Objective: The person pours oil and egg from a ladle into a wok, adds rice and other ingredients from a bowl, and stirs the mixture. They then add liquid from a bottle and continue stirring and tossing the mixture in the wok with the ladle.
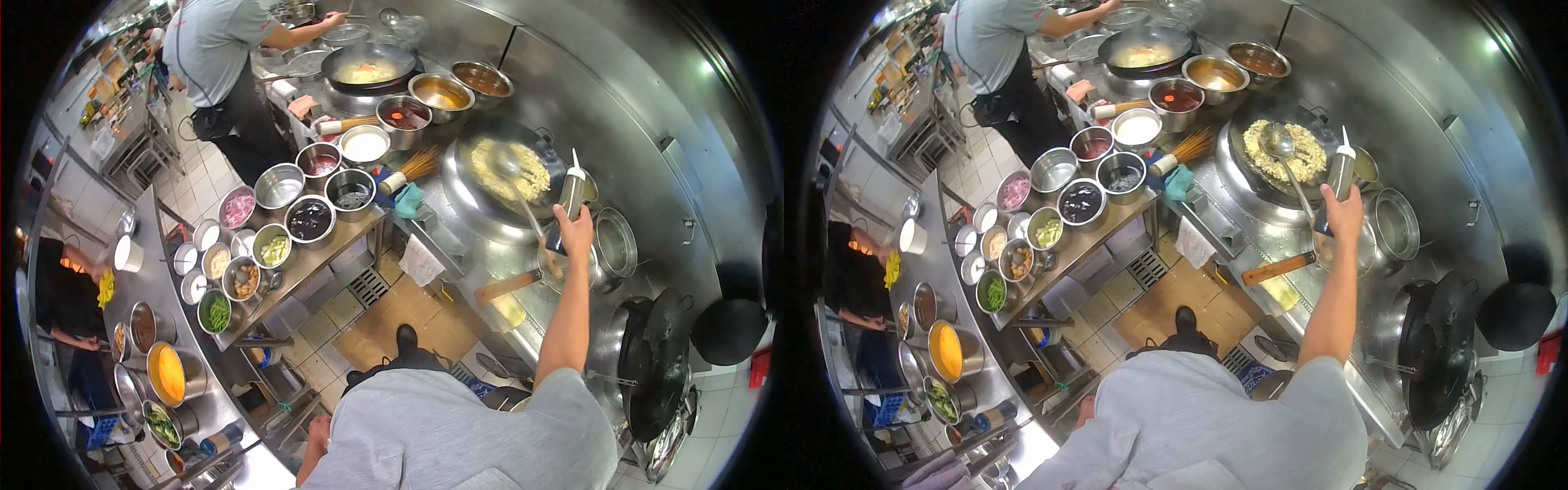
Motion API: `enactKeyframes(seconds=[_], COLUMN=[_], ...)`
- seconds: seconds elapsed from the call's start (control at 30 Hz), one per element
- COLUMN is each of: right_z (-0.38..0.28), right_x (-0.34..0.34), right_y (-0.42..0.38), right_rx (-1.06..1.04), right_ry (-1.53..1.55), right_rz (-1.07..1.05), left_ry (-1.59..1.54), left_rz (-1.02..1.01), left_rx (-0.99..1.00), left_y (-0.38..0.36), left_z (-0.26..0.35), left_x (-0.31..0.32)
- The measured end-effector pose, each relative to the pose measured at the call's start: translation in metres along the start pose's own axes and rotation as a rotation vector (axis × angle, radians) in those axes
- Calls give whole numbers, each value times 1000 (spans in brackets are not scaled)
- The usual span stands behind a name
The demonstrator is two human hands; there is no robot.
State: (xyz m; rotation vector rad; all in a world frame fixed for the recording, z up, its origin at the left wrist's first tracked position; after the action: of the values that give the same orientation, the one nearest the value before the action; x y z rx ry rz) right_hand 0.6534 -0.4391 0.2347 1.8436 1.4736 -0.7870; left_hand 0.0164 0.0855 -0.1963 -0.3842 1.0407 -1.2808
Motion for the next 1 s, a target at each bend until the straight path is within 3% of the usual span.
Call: enactKeyframes(seconds=[0.07,0.23,0.33,0.4,0.5,0.6,0.63,0.7,0.77,0.87,1.0], right_z=[-19,-125,-194,-236,-300,-343,-353,-370,-390,-406,-405], right_x=[33,130,208,264,326,364,371,377,369,355,355], right_y=[-21,-117,-194,-252,-364,-471,-504,-559,-598,-628,-643], right_rx=[-212,-371,-483,-623,-741,-937,-982,-1053,-1207,-1332,-1355], right_ry=[363,592,716,734,791,732,772,850,817,756,784], right_rz=[35,-212,-539,-782,-1102,-1364,-1447,-1602,-1593,-1580,-1658], left_ry=[-183,-583,-296,-382,-598,-558,-536,-477,-399,-530,-470], left_rz=[-85,-4,151,289,551,902,1020,1202,1324,1290,1197], left_rx=[-17,-60,57,207,388,584,550,441,306,297,324], left_y=[0,19,18,-17,-125,-203,-227,-250,-263,-283,-288], left_z=[5,-16,-20,27,154,203,209,193,169,137,111], left_x=[-6,-12,-23,-46,-140,-222,-247,-276,-290,-296,-299])
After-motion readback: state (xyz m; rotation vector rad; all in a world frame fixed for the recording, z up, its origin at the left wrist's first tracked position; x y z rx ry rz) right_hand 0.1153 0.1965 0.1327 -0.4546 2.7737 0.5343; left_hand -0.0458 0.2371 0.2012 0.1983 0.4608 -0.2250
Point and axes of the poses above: each hand's wrist, its own y-axis towards the middle knuckle, its own x-axis out of the palm, z = x × y, the point moved 5 cm from there along y, towards the middle knuckle, and after that the axes turned 15 degrees about -z, right-handed, at the moved point
